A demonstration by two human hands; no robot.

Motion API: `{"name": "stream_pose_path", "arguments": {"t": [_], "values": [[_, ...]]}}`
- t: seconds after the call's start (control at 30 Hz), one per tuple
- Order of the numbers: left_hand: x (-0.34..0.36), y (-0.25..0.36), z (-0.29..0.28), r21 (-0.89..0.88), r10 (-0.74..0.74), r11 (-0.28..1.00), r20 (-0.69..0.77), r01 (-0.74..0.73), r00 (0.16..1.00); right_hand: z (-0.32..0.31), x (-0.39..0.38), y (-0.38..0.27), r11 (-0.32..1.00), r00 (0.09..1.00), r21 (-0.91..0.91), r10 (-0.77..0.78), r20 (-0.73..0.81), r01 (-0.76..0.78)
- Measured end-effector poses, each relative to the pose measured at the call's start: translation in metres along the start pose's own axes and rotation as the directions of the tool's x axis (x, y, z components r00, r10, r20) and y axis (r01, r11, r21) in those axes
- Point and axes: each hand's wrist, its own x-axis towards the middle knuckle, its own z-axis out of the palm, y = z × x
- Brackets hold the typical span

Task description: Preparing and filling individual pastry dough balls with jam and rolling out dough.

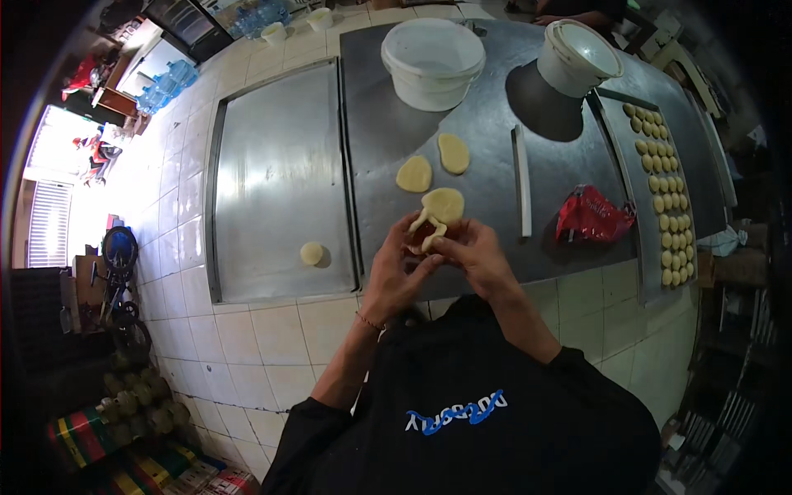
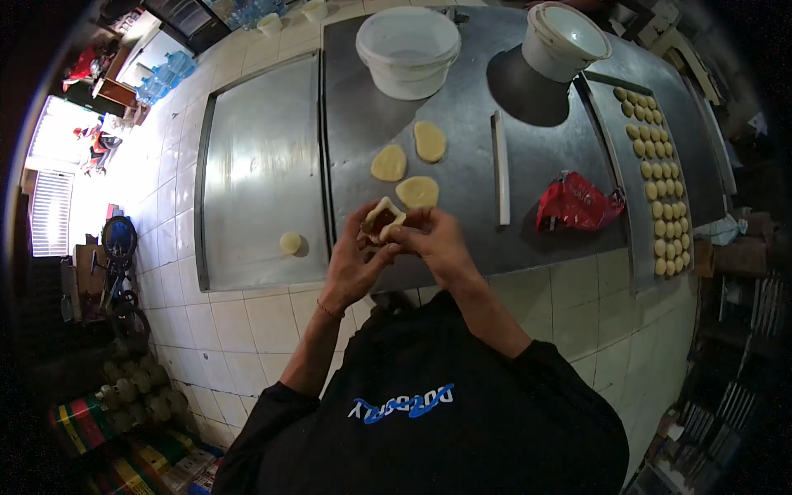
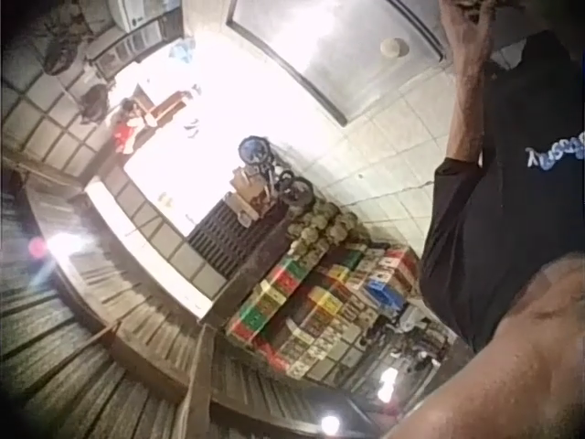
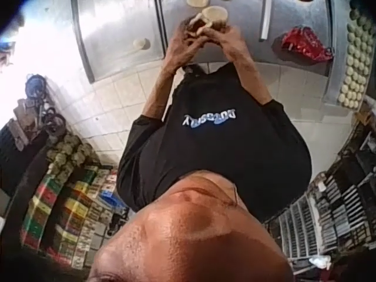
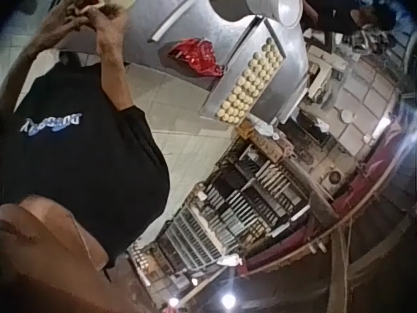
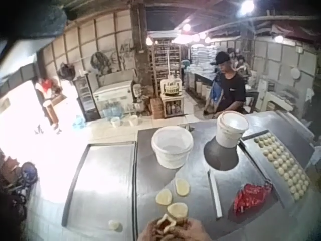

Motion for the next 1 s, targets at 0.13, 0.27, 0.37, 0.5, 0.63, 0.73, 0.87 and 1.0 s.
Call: {"name": "stream_pose_path", "arguments": {"t": [0.13,0.27,0.37,0.5,0.63,0.73,0.87,1.0], "values": [[-0.012,0.010,-0.045,0.151,0.163,0.975,0.031,-0.165,0.986,0.041,-0.006,-0.006,0.987,0.963,-0.046,-0.137,0.233,0.152],[-0.014,0.035,-0.076,0.173,0.268,0.949,0.009,-0.265,0.963,0.066,-0.009,-0.013,0.942,0.907,-0.100,-0.273,0.320,0.319],[-0.019,0.052,-0.087,0.217,0.212,0.957,-0.069,-0.193,0.975,0.079,-0.013,-0.021,0.658,0.808,-0.469,-0.480,0.342,0.589],[-0.026,0.081,-0.098,0.535,0.262,0.822,-0.053,-0.194,0.964,0.102,-0.020,-0.048,0.092,0.564,-0.667,-0.625,0.539,0.739],[-0.032,0.120,-0.086,0.806,0.546,0.416,0.148,-0.421,0.824,0.121,-0.025,-0.077,-0.022,0.436,-0.596,-0.662,0.610,0.802],[-0.037,0.134,-0.078,0.697,0.708,0.438,0.121,-0.567,0.696,0.126,-0.033,-0.091,0.228,0.543,-0.545,-0.649,0.532,0.807],[-0.037,0.113,-0.086,0.339,0.810,0.533,0.061,-0.775,0.583,0.132,-0.040,-0.100,0.372,0.566,-0.436,-0.647,0.512,0.820],[-0.035,0.094,-0.085,0.118,0.777,0.629,-0.107,-0.768,0.620,0.133,-0.044,-0.096,0.375,0.583,-0.453,-0.616,0.530,0.809]]}}
